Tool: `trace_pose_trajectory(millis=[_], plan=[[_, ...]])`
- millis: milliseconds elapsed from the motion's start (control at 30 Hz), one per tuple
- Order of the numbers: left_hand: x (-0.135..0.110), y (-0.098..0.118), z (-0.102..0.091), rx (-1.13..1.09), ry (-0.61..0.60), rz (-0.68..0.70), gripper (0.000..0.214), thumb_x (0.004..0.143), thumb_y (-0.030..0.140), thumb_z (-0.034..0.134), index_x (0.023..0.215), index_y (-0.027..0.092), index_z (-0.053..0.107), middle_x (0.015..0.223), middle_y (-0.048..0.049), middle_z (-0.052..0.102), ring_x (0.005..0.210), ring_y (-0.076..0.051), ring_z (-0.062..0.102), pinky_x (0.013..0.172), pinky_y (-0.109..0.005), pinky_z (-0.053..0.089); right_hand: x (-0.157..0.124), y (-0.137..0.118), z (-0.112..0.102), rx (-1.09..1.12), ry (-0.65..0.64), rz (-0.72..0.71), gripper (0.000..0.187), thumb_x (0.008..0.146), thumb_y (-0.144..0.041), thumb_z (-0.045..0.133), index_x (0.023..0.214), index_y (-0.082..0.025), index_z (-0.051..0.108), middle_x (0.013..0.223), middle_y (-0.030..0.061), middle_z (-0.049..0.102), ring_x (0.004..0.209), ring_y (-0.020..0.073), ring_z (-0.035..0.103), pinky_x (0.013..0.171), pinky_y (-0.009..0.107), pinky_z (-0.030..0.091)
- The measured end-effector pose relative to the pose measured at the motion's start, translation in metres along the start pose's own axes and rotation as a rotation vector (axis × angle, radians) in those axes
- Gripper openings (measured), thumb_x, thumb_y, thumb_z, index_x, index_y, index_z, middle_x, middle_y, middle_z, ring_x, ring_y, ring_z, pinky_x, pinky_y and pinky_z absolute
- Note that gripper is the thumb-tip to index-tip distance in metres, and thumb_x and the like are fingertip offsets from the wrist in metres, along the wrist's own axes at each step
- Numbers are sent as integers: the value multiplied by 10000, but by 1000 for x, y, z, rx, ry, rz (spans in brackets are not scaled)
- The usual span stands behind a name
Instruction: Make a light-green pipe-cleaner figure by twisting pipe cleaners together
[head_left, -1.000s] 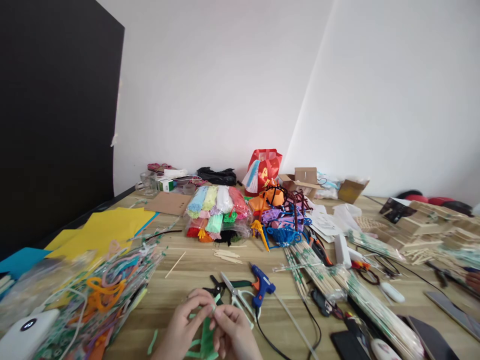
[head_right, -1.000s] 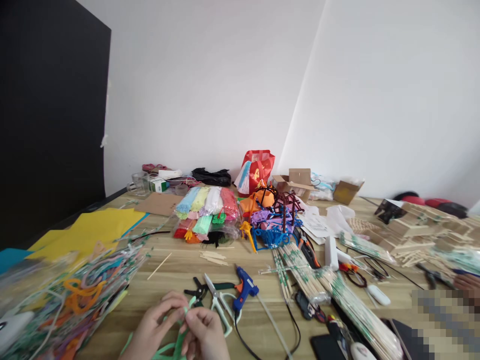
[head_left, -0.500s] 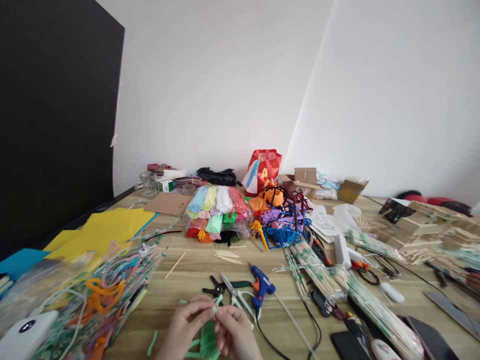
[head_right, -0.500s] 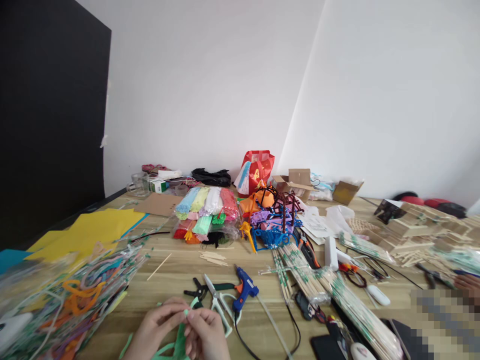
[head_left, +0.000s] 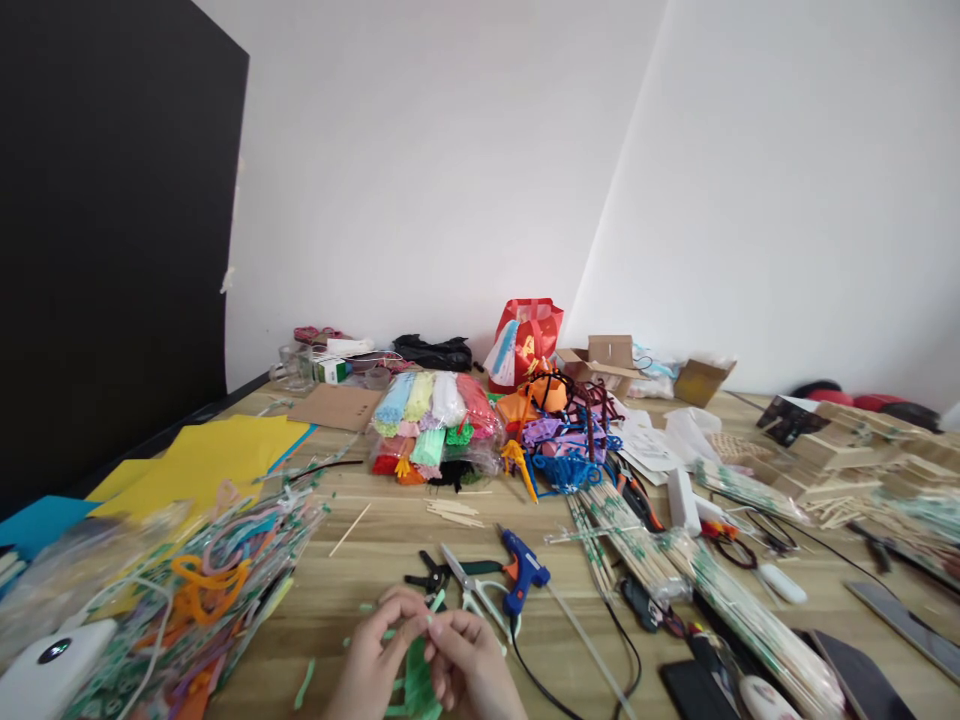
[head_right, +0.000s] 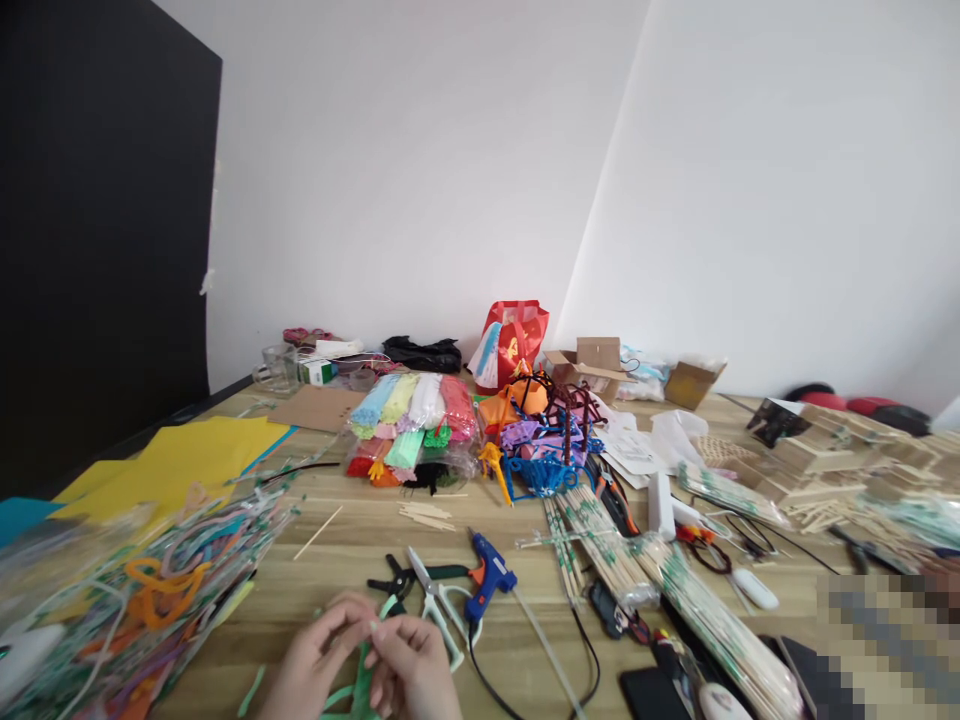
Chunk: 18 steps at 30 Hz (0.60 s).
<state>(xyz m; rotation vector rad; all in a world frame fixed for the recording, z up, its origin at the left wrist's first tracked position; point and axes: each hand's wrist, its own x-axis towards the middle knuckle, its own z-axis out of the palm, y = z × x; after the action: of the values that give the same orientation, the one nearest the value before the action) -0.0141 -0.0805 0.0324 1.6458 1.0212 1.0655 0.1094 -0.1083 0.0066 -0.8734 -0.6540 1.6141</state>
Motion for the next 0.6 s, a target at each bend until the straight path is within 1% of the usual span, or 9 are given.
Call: trace_pose_trajectory(millis=[200,300,367,433,533,600], plan=[[3,5,-13,301,-68,213,199,814,262,510,646,203,597,779,-44,613,842,-201,566,765,-295,461,0,0,-1,7,-9,30,422,545,-493,766,530,-112,585,307,-14,510,210,30,351,247,122,162],[5,9,-19,417,-139,305,171,817,207,496,689,218,609,818,-36,621,892,-199,555,787,-297,455,-1,0,-2,-1,3,48,405,544,-471,775,532,-106,600,321,-14,514,219,32,364,250,125,179],[6,14,-22,506,-188,361,160,807,170,500,706,224,612,843,-32,629,916,-202,552,798,-301,450,-1,1,-3,-4,9,56,388,541,-449,782,546,-98,616,377,-2,554,233,32,390,251,125,204],[6,20,-24,594,-207,417,149,782,139,521,706,226,615,863,-34,640,912,-211,557,792,-309,448,-1,2,-4,-16,18,52,380,536,-436,788,576,-91,635,457,15,602,250,32,423,249,123,225],[6,27,-26,652,-207,465,154,769,128,532,709,231,630,870,-37,649,876,-214,568,764,-307,453,-2,0,-6,-56,14,49,395,534,-444,786,633,-86,653,560,35,647,271,35,460,239,116,228],[6,27,-25,606,-202,437,159,787,159,526,722,240,647,832,-31,648,841,-201,579,749,-291,459,-4,-3,-7,-67,-3,51,405,537,-459,779,645,-91,649,600,35,656,278,34,471,234,112,225]])
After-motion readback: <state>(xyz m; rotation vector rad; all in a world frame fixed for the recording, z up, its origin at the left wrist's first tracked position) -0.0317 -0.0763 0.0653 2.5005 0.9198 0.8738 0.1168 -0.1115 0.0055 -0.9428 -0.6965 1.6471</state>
